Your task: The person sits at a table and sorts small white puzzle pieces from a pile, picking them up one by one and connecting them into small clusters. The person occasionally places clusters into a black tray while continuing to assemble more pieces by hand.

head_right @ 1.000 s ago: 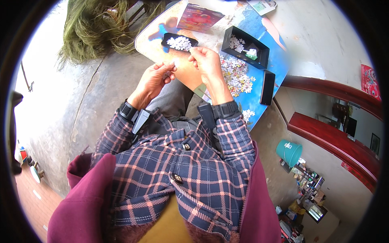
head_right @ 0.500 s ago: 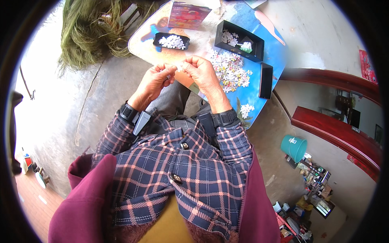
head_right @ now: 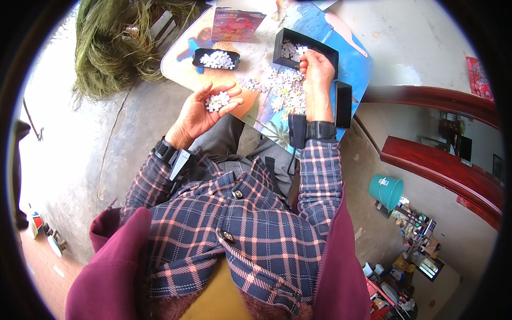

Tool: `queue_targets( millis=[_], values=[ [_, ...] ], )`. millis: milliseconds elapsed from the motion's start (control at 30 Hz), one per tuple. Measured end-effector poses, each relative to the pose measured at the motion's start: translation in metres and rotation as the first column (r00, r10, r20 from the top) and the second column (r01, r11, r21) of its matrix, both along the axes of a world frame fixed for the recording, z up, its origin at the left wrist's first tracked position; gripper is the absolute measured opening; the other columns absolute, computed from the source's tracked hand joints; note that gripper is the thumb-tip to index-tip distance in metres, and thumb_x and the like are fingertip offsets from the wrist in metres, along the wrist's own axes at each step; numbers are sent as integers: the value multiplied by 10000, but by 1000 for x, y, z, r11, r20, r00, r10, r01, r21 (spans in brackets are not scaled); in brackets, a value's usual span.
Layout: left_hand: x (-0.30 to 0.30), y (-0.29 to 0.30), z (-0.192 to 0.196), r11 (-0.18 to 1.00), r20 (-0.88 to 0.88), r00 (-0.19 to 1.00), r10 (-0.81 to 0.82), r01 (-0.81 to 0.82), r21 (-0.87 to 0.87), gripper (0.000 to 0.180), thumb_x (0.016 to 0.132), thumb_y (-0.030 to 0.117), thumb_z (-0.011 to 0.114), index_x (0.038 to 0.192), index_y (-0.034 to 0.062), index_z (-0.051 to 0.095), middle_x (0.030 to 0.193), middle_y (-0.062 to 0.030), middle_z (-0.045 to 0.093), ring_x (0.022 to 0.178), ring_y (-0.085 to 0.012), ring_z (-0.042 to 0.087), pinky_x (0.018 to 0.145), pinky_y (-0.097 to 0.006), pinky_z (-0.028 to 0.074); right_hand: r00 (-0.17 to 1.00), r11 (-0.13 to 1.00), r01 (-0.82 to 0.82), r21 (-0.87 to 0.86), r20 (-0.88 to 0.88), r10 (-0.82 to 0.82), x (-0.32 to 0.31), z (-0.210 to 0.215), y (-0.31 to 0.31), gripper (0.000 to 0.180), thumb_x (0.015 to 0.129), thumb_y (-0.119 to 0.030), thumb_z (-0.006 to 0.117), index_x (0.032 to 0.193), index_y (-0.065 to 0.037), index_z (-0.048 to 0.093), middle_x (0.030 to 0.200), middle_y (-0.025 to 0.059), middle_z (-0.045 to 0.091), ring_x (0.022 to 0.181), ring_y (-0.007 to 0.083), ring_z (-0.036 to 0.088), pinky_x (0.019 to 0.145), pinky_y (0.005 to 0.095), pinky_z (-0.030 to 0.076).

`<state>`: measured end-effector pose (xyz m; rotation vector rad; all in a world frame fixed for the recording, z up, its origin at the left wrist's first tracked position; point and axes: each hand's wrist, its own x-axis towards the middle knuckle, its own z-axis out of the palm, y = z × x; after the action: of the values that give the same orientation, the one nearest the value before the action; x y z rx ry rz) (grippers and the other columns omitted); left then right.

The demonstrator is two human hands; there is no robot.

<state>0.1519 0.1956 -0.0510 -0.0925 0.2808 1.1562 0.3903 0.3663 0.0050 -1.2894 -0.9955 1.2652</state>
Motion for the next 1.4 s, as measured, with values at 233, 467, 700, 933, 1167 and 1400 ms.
queue_targets(
  millis=[233,467,700,933,1167,1400],
  values=[
    [-2,0,0,995,172,985,13,-30,94,604,1022,355,326,1425,-95,301,1491,-255,324,1354,-421,366,1111,-449,373,929,956,-289,-42,231,291,-18,-15,-53,138,883,-90,665,1001,-20,678,792,5,648,635,57,536,572,194,426],
    [1,0,-12,992,190,981,26,-49,114,599,1035,382,279,1426,-69,334,1421,-247,426,1315,-380,435,1083,-432,411,580,701,-667,253,767,275,-60,-2,-119,137,789,-119,719,918,-80,695,809,22,654,790,173,589,754,321,490],
    [3,1,-8,997,87,996,27,-33,72,603,1039,420,238,1389,-36,418,1315,-229,529,1208,-330,547,972,-391,508,416,620,-726,298,908,50,-73,5,-126,304,684,-166,764,977,-132,692,908,62,591,929,288,537,808,404,470],
    [7,0,-6,1000,38,999,2,-3,19,564,1036,419,292,1371,-4,455,1256,-146,586,1103,-243,597,909,-355,527,380,593,-753,287,924,35,-73,1,-128,222,700,-147,738,918,-121,710,926,45,612,954,281,551,805,405,467],
    [6,-1,-13,1000,85,996,2,-1,-5,543,1036,402,307,1351,-11,468,1229,-148,596,1096,-248,600,913,-363,528,422,595,-731,332,906,13,-74,-5,-124,189,708,-126,719,897,-123,708,909,22,642,939,265,568,787,399,462],
    [1,-1,-18,999,130,991,28,-31,26,535,1043,375,283,1344,-25,469,1229,-153,593,1087,-247,603,907,-360,534,439,560,-751,351,898,26,-81,-6,-123,142,730,-128,718,870,-150,716,872,3,642,905,244,576,752,376,453]
  ],
)
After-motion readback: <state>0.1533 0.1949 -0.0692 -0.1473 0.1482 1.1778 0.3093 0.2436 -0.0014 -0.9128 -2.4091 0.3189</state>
